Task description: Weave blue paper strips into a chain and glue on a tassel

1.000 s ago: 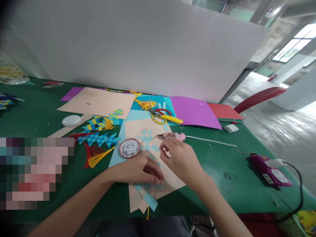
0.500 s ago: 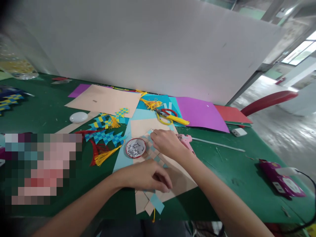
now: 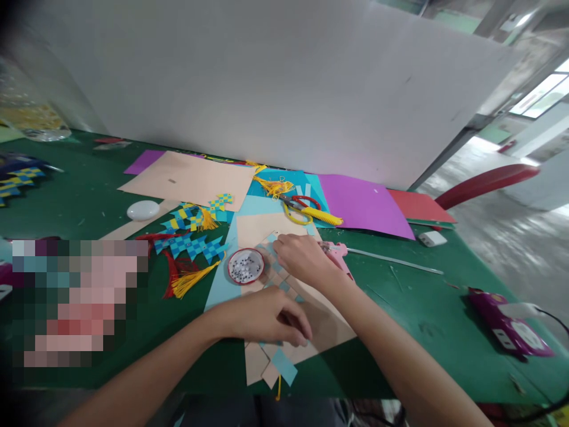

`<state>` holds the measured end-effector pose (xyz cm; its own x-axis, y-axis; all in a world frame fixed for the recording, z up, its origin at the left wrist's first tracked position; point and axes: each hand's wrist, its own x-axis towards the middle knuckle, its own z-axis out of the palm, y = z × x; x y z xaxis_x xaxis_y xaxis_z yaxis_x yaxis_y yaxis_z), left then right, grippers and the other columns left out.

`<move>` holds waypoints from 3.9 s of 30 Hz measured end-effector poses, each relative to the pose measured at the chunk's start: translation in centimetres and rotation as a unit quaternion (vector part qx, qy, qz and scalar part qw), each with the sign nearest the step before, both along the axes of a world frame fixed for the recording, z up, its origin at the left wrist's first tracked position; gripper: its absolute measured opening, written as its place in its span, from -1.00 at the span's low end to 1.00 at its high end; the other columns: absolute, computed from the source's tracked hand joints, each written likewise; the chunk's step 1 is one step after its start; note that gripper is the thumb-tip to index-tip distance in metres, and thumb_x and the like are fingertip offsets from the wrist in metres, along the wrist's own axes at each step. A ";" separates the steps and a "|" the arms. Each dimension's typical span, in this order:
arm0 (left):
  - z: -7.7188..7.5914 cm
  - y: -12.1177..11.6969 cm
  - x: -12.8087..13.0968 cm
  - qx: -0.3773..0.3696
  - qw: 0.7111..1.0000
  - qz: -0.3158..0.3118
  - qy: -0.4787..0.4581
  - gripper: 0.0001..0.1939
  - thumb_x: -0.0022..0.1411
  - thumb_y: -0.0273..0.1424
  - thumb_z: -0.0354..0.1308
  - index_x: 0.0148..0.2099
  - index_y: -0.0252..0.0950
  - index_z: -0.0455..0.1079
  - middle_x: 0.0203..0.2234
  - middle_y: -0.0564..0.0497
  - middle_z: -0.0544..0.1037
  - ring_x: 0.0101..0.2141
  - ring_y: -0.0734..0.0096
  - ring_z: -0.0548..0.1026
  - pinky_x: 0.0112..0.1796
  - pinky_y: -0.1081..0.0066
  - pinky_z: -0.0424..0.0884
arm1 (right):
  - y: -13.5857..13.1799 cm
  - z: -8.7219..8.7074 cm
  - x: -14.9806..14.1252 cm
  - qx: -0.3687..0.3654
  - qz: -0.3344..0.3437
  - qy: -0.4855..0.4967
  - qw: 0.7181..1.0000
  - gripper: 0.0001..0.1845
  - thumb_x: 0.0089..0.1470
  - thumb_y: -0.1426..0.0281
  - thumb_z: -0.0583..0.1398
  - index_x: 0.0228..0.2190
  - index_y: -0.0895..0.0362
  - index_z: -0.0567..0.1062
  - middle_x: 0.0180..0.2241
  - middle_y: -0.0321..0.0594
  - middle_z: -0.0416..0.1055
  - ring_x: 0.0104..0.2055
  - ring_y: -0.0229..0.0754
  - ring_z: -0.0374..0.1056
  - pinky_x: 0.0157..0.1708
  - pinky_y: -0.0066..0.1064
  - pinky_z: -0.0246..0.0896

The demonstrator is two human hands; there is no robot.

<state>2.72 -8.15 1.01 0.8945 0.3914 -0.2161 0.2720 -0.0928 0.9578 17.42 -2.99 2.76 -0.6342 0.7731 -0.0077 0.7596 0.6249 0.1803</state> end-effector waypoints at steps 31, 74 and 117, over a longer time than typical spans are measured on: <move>0.0 -0.1 0.1 0.011 1.000 0.004 -0.003 -0.80 0.14 -0.39 0.15 -0.18 -0.28 0.52 -0.34 0.02 0.61 -0.30 0.42 0.54 -0.34 0.57 0.36 | -1.7 0.4 1.0 -0.022 -0.027 0.016 0.999 -0.75 0.15 0.45 0.01 -0.27 0.08 0.48 -0.40 -0.28 0.39 -0.44 -0.29 0.24 -0.54 -0.38 -0.30; 0.2 -0.3 0.3 0.009 1.000 0.027 0.004 -0.79 0.10 -0.34 0.19 -0.21 -0.25 0.54 -0.39 0.02 0.61 -0.33 0.39 0.55 -0.37 0.56 0.37 | -7.2 -1.8 9.9 -0.060 -0.411 0.167 0.894 -0.52 0.15 0.05 -0.02 -0.13 0.13 0.41 -0.30 -0.12 0.47 -0.32 -0.07 0.39 -0.40 -0.35 0.11; -0.4 -3.0 1.6 0.297 0.953 -0.010 -0.066 -0.85 0.10 -0.28 0.24 -0.35 -0.26 0.49 -0.53 0.08 0.54 -0.43 0.45 0.48 -0.39 0.51 0.27 | -9.8 -2.1 5.7 0.051 -0.416 0.229 0.879 -0.67 0.04 0.14 0.12 -0.21 0.06 0.24 -0.48 -0.26 0.40 -0.47 -0.06 0.38 -0.53 -0.42 0.02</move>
<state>4.37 -11.10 0.63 0.9075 0.3914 0.1526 0.1450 -0.6328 0.7606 23.08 -12.78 0.68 0.2316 0.9525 0.1978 0.9534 -0.1818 -0.2409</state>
